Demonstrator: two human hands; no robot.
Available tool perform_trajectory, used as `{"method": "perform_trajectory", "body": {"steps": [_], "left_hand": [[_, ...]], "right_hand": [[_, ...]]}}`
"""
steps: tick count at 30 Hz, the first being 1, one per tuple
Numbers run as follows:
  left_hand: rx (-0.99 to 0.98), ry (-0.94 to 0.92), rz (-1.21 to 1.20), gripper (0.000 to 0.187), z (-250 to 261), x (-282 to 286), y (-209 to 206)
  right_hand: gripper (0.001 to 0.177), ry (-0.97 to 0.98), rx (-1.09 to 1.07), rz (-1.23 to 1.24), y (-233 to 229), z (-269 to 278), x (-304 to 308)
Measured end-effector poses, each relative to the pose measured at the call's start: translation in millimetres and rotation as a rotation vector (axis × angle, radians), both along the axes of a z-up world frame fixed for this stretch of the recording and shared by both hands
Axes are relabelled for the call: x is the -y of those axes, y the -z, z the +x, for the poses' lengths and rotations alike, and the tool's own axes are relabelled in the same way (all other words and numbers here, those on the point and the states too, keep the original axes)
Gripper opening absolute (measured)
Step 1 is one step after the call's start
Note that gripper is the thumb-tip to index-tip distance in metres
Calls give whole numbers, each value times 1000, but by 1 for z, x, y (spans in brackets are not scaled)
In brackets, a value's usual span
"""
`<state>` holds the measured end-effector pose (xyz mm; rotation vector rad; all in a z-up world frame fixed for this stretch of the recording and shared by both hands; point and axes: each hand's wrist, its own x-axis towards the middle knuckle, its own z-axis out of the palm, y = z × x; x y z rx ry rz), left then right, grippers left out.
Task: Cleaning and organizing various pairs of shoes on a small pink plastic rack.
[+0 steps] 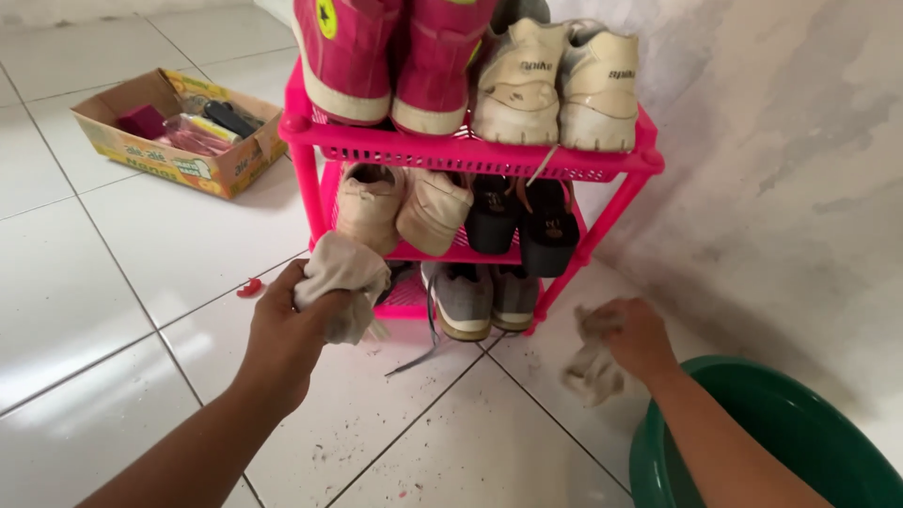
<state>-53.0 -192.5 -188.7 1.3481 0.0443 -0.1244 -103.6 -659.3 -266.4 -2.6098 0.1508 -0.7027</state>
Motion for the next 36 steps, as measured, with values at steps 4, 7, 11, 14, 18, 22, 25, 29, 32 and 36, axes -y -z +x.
{"method": "perform_trajectory", "body": {"steps": [4,7,11,14,18,22,25,29,32,36], "left_hand": [[33,1,-39,43,6,0,-5],[-20,-11,-65,45,8,-3,-9],[-99,-28,-57,46,5,-7,-13],[-123,-41,-46,45,8,-12,-10],[-142,-84,-22,45,14,-22,-10],[-161,-93,-54,41,14,-33,-7],[-157,-129,-45,39,20,-41,-3],[-120,-135,-53,36,22,-45,-1],[-100,-155,-104,37,23,-45,2],[-94,-151,-116,36,23,-53,-6]], "right_hand": [[29,151,-180,75,5,7,15],[30,150,-181,69,28,5,23],[27,258,-205,58,79,0,34],[43,381,-570,-314,169,7,68],[59,354,-601,-262,234,6,56],[66,295,-498,-149,230,-1,-31],[62,167,-252,-71,245,13,-133],[53,-251,-344,326,188,31,-263],[59,-325,-278,400,154,51,-285],[46,-337,-455,844,94,33,-247]]}}
